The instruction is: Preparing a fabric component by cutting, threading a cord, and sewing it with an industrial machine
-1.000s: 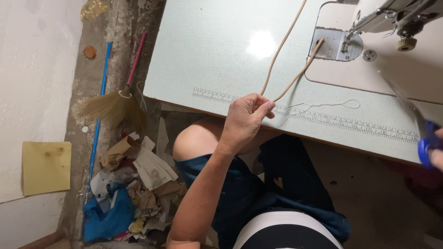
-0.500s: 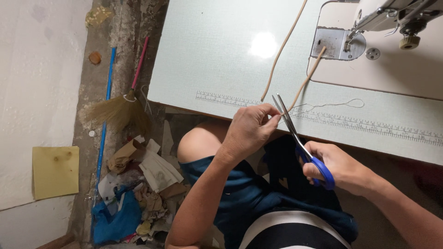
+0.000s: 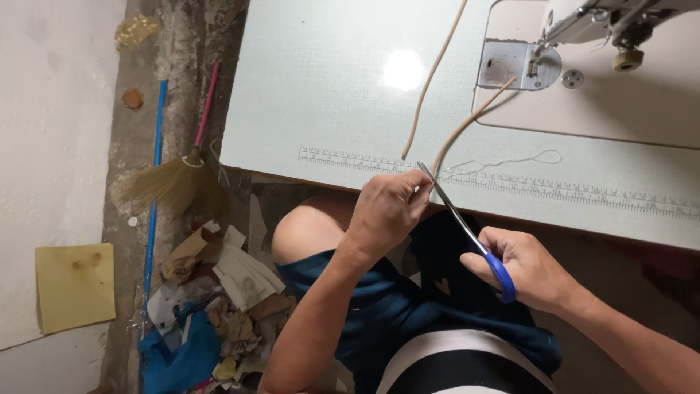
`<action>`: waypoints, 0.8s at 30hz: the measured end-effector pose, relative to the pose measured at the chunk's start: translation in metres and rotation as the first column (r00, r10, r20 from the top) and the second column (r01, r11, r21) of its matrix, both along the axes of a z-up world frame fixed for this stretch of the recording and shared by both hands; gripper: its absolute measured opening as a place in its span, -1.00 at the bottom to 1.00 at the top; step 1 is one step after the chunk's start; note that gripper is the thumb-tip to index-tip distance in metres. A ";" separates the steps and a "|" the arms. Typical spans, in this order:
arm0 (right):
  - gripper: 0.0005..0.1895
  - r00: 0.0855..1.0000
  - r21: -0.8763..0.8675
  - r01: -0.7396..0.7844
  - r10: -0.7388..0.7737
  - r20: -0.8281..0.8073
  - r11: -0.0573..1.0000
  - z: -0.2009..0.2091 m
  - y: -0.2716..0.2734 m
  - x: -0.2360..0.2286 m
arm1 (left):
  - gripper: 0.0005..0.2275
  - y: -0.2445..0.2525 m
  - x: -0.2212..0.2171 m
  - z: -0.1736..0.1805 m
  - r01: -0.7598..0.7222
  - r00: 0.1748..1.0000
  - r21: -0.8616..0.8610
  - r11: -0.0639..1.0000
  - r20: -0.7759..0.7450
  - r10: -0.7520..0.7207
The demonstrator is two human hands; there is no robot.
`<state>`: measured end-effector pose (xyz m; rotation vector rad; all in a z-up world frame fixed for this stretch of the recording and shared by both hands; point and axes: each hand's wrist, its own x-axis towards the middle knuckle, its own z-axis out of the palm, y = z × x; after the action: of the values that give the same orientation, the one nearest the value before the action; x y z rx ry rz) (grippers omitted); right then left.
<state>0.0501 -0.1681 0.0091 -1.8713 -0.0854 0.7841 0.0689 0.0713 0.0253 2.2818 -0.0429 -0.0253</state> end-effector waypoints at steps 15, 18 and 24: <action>-0.51 0.998 0.038 -0.069 0.070 -0.012 0.997 0.010 -0.009 0.011 | -0.93 -0.001 0.004 0.003 0.140 0.955 0.040 0.989 0.260 -0.145; -0.72 0.998 -0.469 -0.064 0.043 -0.056 0.881 0.052 -0.051 0.021 | -0.92 0.011 -0.015 0.021 0.048 0.988 -0.219 0.974 0.155 -0.014; -0.46 0.824 -0.407 0.215 0.058 0.563 0.888 -0.026 -0.170 0.052 | -0.93 -0.023 0.002 0.005 0.063 0.979 0.006 0.998 0.192 -0.063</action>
<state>0.1022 -0.3382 -0.0165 -2.4990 -0.2068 0.1587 0.0712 0.0480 0.0304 2.2751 -0.2164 0.1618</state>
